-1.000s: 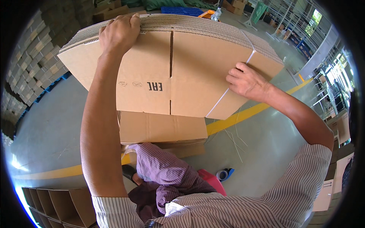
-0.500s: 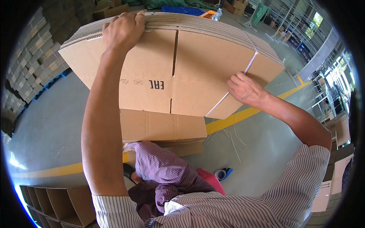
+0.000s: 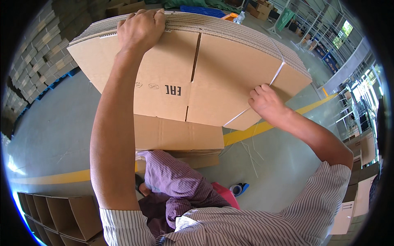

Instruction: The person assembles flat cardboard sheets into boxes, folds the flaps, and seals them with packing tape using a handheld dispenser. They repeat this process for multiple boxes, stacking the finished units nearby.

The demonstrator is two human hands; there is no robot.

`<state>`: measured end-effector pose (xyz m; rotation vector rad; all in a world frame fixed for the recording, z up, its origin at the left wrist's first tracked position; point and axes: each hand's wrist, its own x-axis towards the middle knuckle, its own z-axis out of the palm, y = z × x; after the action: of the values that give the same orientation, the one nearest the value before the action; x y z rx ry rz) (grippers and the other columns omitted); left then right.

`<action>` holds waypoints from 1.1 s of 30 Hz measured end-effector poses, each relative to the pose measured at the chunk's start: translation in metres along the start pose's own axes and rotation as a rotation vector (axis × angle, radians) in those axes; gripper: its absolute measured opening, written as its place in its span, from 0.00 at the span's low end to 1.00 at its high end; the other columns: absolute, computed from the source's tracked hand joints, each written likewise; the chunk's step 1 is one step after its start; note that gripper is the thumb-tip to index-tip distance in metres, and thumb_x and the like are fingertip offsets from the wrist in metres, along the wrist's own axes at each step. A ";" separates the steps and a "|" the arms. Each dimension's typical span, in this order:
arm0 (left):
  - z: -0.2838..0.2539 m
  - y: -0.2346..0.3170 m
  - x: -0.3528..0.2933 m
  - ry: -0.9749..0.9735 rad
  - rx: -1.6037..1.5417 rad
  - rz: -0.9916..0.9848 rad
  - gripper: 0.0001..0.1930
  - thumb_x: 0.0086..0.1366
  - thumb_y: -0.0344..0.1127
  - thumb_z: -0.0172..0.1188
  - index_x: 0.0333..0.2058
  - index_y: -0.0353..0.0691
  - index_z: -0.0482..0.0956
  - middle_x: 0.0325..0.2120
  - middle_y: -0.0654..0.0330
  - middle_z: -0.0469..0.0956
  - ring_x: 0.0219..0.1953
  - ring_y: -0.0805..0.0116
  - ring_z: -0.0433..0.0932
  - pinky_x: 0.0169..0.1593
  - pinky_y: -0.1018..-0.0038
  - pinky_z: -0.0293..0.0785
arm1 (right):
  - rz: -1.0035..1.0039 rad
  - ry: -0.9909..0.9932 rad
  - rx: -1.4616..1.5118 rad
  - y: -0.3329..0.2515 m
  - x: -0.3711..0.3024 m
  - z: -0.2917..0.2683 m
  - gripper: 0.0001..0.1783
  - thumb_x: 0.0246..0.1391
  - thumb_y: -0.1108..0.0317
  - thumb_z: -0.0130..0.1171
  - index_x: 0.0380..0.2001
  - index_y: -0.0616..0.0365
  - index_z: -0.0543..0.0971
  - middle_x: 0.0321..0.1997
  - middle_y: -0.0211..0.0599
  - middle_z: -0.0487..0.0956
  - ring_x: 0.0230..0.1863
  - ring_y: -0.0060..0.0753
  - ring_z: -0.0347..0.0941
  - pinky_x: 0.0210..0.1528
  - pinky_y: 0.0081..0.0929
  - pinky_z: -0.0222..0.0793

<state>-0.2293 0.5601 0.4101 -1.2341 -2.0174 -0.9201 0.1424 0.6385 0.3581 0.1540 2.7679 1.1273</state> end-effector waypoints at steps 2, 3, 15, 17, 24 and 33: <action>0.001 -0.001 0.000 0.029 0.004 0.008 0.24 0.69 0.51 0.37 0.47 0.54 0.84 0.49 0.57 0.78 0.54 0.55 0.74 0.61 0.52 0.60 | -0.046 0.091 0.112 0.011 0.000 -0.002 0.04 0.41 0.71 0.58 0.25 0.52 0.77 0.27 0.29 0.74 0.36 0.30 0.70 0.44 0.27 0.64; 0.001 -0.001 0.000 0.042 0.004 0.012 0.24 0.69 0.51 0.37 0.47 0.54 0.84 0.48 0.57 0.79 0.54 0.54 0.74 0.61 0.52 0.60 | -0.059 0.107 0.142 0.014 -0.002 -0.001 0.04 0.41 0.71 0.58 0.25 0.52 0.77 0.27 0.28 0.74 0.36 0.30 0.70 0.44 0.27 0.64; 0.001 -0.006 0.007 -0.115 0.056 -0.016 0.28 0.68 0.58 0.37 0.49 0.48 0.80 0.50 0.55 0.78 0.55 0.52 0.73 0.61 0.55 0.62 | -0.078 0.084 0.304 0.023 0.010 -0.002 0.02 0.38 0.74 0.58 0.20 0.56 0.75 0.22 0.35 0.75 0.30 0.40 0.76 0.34 0.35 0.73; 0.001 -0.006 0.007 -0.102 0.055 -0.002 0.29 0.68 0.59 0.37 0.49 0.48 0.80 0.50 0.55 0.78 0.55 0.51 0.74 0.61 0.55 0.62 | -0.089 0.100 0.320 0.023 0.010 -0.002 0.02 0.38 0.74 0.58 0.20 0.56 0.75 0.22 0.36 0.75 0.30 0.40 0.77 0.32 0.36 0.73; 0.001 -0.006 0.007 -0.118 0.079 -0.029 0.28 0.68 0.58 0.37 0.49 0.48 0.80 0.49 0.56 0.79 0.55 0.52 0.74 0.61 0.55 0.61 | -0.120 0.086 0.272 0.027 0.007 0.001 0.04 0.37 0.75 0.59 0.19 0.56 0.73 0.21 0.35 0.75 0.29 0.39 0.75 0.34 0.35 0.72; 0.004 -0.007 0.004 -0.055 0.027 0.002 0.27 0.69 0.57 0.37 0.51 0.51 0.79 0.51 0.54 0.78 0.56 0.52 0.73 0.63 0.56 0.60 | -0.163 0.197 0.271 0.032 -0.005 0.003 0.04 0.42 0.73 0.58 0.22 0.55 0.72 0.22 0.33 0.73 0.28 0.36 0.73 0.34 0.32 0.71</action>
<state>-0.2375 0.5628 0.4094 -1.2592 -2.0643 -0.8645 0.1494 0.6624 0.3789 -0.1605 3.0301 0.7634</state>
